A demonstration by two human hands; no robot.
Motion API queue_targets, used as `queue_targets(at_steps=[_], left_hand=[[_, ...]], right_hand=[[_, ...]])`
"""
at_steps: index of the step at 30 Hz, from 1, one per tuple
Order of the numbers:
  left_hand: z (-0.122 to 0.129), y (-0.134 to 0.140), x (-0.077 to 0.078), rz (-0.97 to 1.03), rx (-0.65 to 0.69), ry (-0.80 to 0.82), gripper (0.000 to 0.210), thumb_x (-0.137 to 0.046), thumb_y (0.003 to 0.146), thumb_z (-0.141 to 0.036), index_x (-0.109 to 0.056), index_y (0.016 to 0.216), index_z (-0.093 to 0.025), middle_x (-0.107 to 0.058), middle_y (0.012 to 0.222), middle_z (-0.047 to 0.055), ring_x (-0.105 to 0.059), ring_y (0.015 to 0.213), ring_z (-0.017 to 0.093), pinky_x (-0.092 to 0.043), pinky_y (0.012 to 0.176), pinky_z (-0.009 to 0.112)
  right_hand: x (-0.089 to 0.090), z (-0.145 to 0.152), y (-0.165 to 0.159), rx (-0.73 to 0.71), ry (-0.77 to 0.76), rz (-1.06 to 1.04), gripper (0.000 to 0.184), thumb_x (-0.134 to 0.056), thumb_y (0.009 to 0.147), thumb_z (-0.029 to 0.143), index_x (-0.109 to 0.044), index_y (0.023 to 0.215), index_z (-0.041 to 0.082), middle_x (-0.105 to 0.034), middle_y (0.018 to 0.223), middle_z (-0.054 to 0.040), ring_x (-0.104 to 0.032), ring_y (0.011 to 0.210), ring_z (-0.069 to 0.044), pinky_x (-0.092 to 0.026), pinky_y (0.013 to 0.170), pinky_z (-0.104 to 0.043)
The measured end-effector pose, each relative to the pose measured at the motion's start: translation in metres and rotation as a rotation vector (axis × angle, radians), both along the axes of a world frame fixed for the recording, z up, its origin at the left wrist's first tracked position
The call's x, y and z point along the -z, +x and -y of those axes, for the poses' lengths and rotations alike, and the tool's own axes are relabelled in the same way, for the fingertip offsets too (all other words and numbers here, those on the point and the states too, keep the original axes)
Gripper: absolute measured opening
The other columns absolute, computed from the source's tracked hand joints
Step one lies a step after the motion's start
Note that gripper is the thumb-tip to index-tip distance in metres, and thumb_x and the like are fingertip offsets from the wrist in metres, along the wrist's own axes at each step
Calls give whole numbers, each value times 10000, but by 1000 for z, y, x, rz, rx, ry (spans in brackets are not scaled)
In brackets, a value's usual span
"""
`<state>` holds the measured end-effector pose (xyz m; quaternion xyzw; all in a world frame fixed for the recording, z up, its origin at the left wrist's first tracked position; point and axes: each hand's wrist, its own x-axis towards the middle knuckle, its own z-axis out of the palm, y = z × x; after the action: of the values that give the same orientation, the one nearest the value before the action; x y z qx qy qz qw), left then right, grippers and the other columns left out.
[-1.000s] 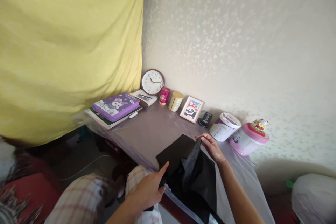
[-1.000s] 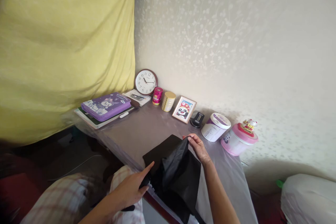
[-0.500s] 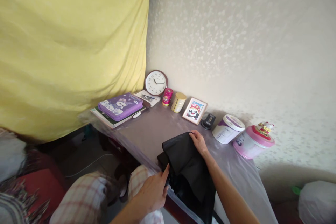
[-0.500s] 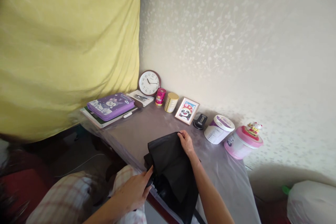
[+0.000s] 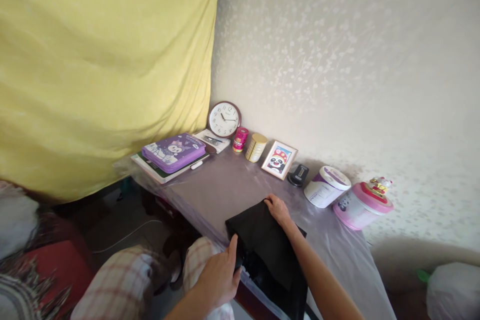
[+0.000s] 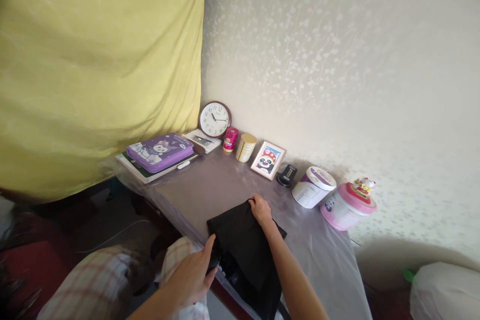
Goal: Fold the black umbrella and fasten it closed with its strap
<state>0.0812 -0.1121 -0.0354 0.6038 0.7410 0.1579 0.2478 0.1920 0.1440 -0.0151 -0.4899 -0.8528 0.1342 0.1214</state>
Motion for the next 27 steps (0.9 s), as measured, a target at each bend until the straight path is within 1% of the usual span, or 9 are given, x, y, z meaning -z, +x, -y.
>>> queue_targets(at_steps=[5, 8, 11, 16, 20, 22, 23, 25, 27], left_hand=[[1, 4, -2, 66, -97, 68, 761, -437, 803, -224, 6, 1423, -197, -478, 1267, 125, -564, 991, 208, -401, 791, 271], [1, 7, -12, -14, -55, 61, 811, -441, 805, -205, 92, 1411, -291, -514, 1171, 85, -599, 840, 182, -411, 707, 264], [-1, 8, -20, -121, 29, 7, 758, -412, 833, -210, 70, 1403, -349, -568, 1026, 76, -613, 786, 212, -414, 668, 297], [-6, 7, -18, -107, 83, -25, 666, -368, 867, -217, -7, 1417, -322, -615, 960, 92, -613, 826, 244, -430, 686, 336], [-7, 5, -13, -91, 78, -17, 665, -382, 863, -229, -29, 1421, -303, -615, 992, 103, -615, 836, 247, -437, 700, 344], [-7, 5, -12, -89, 79, -10, 670, -387, 859, -223, -31, 1422, -299, -618, 991, 103, -617, 835, 249, -437, 701, 347], [-7, 5, -11, -85, 80, -7, 672, -389, 858, -221, -33, 1423, -294, -622, 983, 102, -618, 834, 251, -437, 700, 348], [-7, 6, -9, -74, 78, -3, 675, -391, 857, -222, -32, 1425, -284, -628, 978, 102, -621, 832, 256, -438, 690, 345], [-7, 7, -6, -72, 70, 7, 672, -389, 858, -224, -33, 1425, -281, -631, 985, 103, -623, 835, 257, -438, 683, 341]], right_hand=[[2, -1, -1, -9, 11, 64, 161, -488, 830, 262, -639, 882, 236, -674, 910, -41, -606, 861, -198, -407, 721, -282], [3, 0, -2, -10, 17, 85, 151, -500, 823, 247, -643, 867, 232, -674, 909, -44, -606, 865, -199, -408, 722, -284], [5, 2, -4, -15, 23, 95, 142, -507, 814, 232, -647, 841, 232, -671, 908, -45, -603, 876, -204, -411, 720, -286], [-1, 4, -4, -40, 49, 70, 145, -503, 812, 215, -643, 850, 216, -667, 893, -56, -603, 862, -209, -426, 742, -296], [-19, 17, 4, -57, 157, -2, 218, -454, 851, 246, -600, 1009, 208, -615, 1068, -85, -527, 1037, -238, -383, 893, -345], [-27, 31, 9, -173, 209, -55, 233, -417, 878, 287, -600, 1009, 227, -611, 1071, -78, -508, 1062, -243, -366, 925, -366], [-29, 38, 11, -283, 205, -75, 245, -394, 892, 310, -608, 991, 244, -625, 1041, -65, -520, 1044, -232, -374, 921, -359], [-29, 51, 15, -516, 152, -59, 274, -370, 908, 342, -626, 965, 262, -650, 1000, -41, -540, 1029, -207, -387, 919, -336], [-24, 56, 17, -629, 111, 12, 296, -362, 916, 350, -633, 989, 256, -660, 1029, -30, -535, 1069, -195, -359, 961, -337]])
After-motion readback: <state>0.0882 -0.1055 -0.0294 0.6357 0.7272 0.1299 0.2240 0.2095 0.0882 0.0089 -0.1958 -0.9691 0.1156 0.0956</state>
